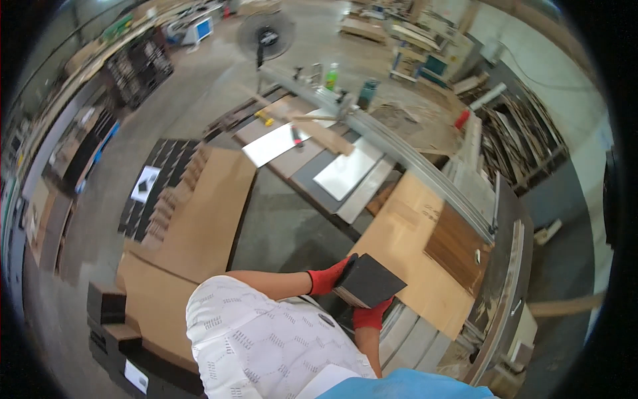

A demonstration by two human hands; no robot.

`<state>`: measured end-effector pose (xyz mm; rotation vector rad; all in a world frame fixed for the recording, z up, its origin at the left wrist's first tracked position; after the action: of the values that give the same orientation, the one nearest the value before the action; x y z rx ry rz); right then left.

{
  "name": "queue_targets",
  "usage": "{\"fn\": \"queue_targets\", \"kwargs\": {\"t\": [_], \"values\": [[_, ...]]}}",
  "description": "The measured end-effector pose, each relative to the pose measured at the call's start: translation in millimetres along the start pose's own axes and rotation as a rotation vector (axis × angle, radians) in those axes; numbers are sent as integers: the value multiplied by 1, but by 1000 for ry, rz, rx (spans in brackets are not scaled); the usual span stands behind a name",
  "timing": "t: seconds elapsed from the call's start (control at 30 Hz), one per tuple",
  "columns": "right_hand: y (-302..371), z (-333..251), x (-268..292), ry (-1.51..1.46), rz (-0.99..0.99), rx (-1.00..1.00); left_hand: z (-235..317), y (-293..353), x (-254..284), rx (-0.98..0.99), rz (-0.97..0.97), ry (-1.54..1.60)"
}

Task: The person picks up small, dark rectangular wood pieces from a table saw and stacks them onto a larger pile on the floor. The person repeatedly moves between the saw and the floor pile, handling the wood pieces one by one or in small groups.

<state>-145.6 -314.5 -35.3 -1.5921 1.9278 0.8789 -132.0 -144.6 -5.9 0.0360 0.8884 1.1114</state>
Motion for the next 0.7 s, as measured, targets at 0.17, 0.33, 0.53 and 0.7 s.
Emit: {"fn": "queue_targets", "kwargs": {"t": [0.17, 0.33, 0.53, 0.7], "values": [[2, 75, -4, -48, -61, -158, -3, 35, 74, 26, 8, 179], [22, 156, -82, 631, -397, -228, 8, 104, 181, -43, 230, 109], [25, 283, -136, 1355, -946, 37, 6, 164, 316, -211, 495, 117], [54, 338, -270, 1963, -1407, 510, 22, 238, 368, -336, 642, 432]]}}
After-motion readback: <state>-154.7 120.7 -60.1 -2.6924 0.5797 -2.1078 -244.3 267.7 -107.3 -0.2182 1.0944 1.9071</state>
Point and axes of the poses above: each hand's wrist, its own y-axis away from the middle knuckle, its own x-axis out of the back of the hand, z = x × y, the point moved 1 cm from there along -y, towards the middle knuckle, and after that the axes turned 4 degrees about -y, right-handed, at the moved point
